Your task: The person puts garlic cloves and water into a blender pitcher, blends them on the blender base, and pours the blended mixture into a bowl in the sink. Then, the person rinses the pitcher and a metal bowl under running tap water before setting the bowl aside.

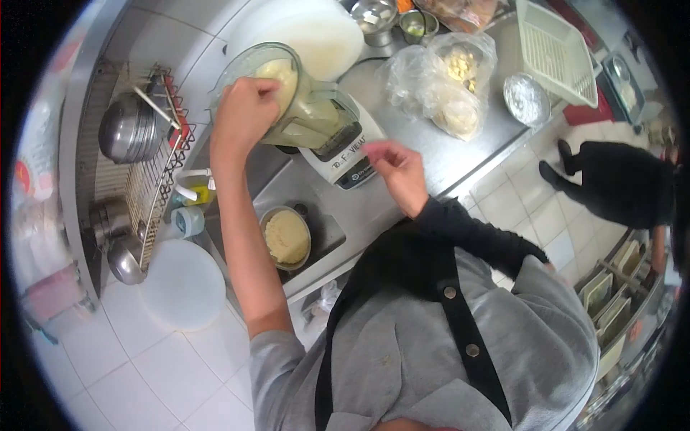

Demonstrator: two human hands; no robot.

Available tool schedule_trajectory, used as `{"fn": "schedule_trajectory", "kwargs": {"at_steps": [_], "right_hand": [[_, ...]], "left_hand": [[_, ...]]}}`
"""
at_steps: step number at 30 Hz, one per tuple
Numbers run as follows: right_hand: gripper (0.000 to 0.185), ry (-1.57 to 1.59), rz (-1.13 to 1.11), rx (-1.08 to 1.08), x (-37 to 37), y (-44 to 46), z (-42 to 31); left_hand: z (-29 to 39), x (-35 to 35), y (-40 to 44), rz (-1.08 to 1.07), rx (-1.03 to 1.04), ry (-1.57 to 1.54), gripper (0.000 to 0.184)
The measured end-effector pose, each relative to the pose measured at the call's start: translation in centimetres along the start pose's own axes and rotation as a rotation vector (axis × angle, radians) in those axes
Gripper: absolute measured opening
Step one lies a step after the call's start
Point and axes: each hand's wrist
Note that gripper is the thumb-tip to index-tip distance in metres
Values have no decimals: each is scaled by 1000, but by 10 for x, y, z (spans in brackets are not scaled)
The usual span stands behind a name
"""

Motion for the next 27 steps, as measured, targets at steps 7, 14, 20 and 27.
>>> {"fn": "schedule_trajectory", "kwargs": {"at_steps": [7, 14, 20, 27], "right_hand": [[42, -127, -437, -294, 48, 102, -73], [45, 120, -421, -306, 67, 100, -68], [40, 147, -451, -336, 106, 50, -105], [41, 198, -448, -117, 175, -17, -34]], "left_hand": [[-16, 6, 7, 35, -3, -56, 29], [-28, -48, -20, 25, 255, -223, 32], [-70, -116, -94, 155, 253, -290, 31], [-218, -106, -181, 348, 28, -440, 21]]}}
Point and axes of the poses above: each hand's wrist, its own y-axis towards the middle knuckle, its own x-axis out of the palm, z = x × y, and after that the axes turned 10 degrees about -x, right-handed
